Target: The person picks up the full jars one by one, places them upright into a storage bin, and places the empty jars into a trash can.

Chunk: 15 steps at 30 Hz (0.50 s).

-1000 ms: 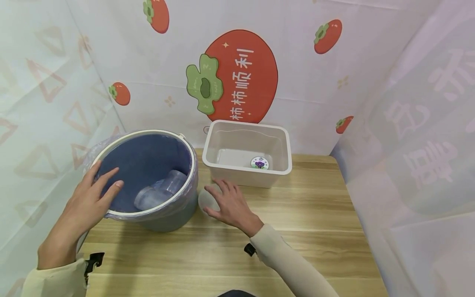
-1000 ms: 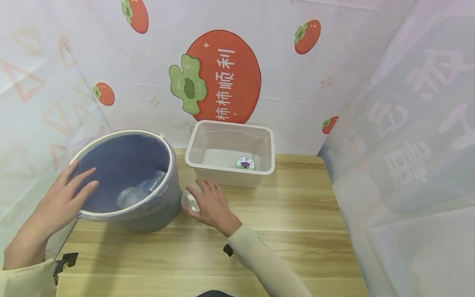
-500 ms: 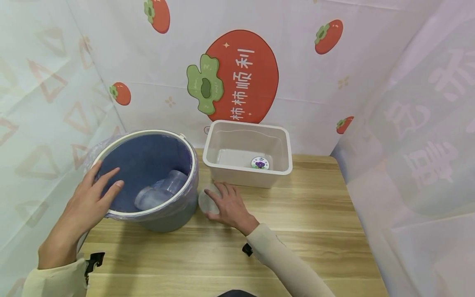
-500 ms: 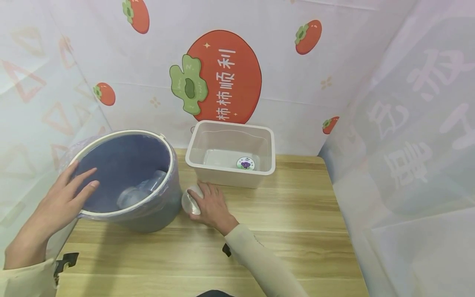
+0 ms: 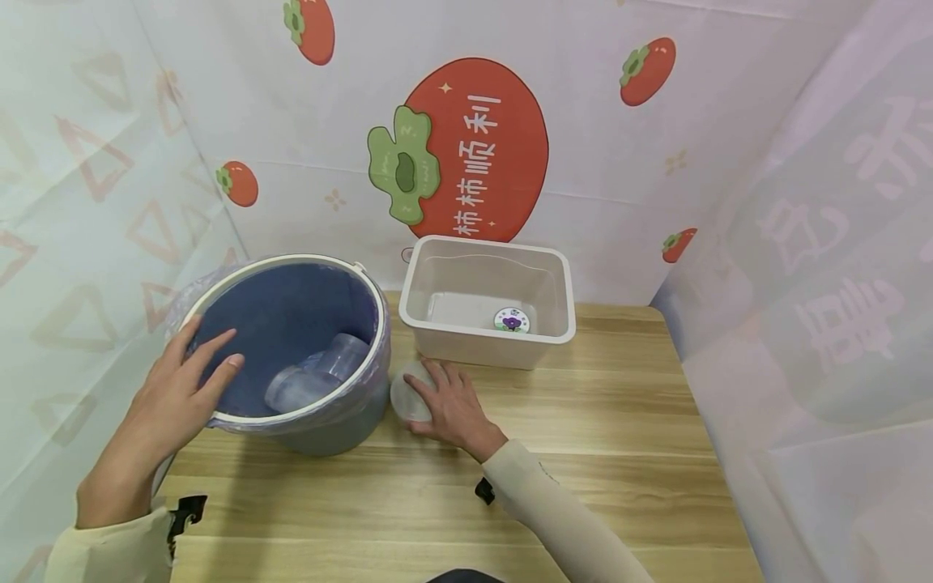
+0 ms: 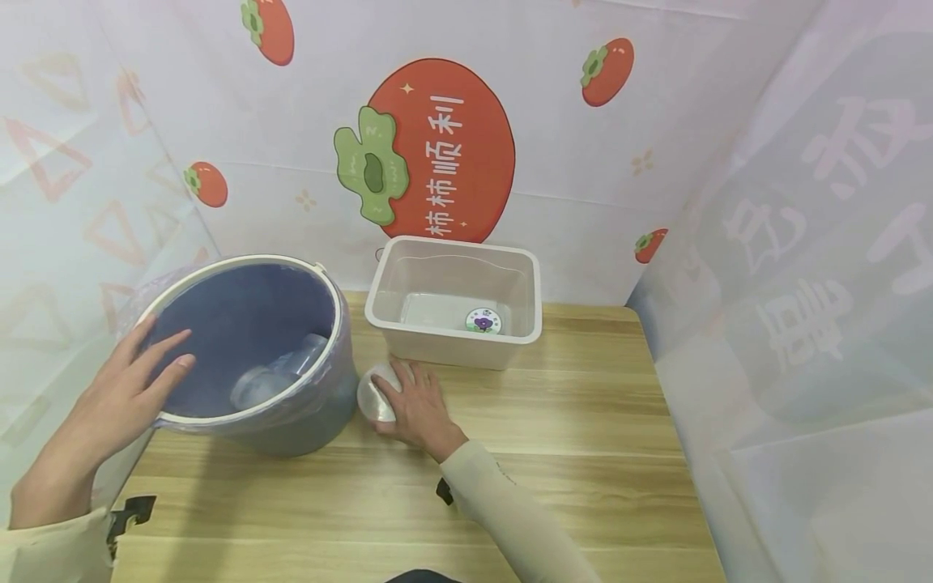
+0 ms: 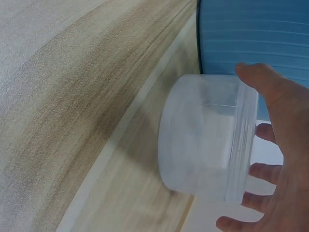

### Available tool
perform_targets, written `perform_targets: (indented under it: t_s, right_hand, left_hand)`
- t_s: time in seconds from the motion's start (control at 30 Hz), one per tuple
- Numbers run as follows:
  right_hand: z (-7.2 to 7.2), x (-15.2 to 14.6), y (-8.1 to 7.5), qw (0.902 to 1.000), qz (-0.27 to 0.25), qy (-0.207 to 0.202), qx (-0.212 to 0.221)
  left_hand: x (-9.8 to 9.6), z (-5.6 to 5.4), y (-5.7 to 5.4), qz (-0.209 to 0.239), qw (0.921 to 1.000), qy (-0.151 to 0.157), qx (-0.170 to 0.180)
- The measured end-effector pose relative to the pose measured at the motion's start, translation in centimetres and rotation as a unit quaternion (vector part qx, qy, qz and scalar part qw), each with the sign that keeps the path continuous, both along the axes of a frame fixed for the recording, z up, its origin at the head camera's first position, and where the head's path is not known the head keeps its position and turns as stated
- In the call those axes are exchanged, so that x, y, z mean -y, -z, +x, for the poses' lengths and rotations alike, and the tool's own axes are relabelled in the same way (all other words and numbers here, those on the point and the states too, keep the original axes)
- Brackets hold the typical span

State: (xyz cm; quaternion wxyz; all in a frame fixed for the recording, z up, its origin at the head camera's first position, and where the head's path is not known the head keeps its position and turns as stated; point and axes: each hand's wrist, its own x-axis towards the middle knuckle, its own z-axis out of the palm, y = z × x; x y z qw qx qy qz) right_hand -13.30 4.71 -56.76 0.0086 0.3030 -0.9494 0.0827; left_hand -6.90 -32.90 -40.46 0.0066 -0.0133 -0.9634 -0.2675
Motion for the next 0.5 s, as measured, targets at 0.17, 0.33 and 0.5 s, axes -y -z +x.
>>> perform_targets:
  t_s: [0.17, 0.33, 0.5]
  right_hand:
    - [-0.08, 0.04, 0.21, 0.9999, -0.007, 0.001, 0.012]
    - [-0.20, 0.12, 0.53, 0.9997, -0.015, 0.003, 0.019]
    - [-0.28, 0.12, 1.02, 0.9986, -0.039, 0.005, 0.034]
  left_hand:
    - [0.05, -0.01, 0.03, 0.000, 1.0000, 0.001, -0.001]
    - [0.14, -0.02, 0.10, -0.001, 1.0000, 0.001, -0.004]
    - [0.18, -0.04, 0.14, -0.001, 1.0000, 0.001, -0.006]
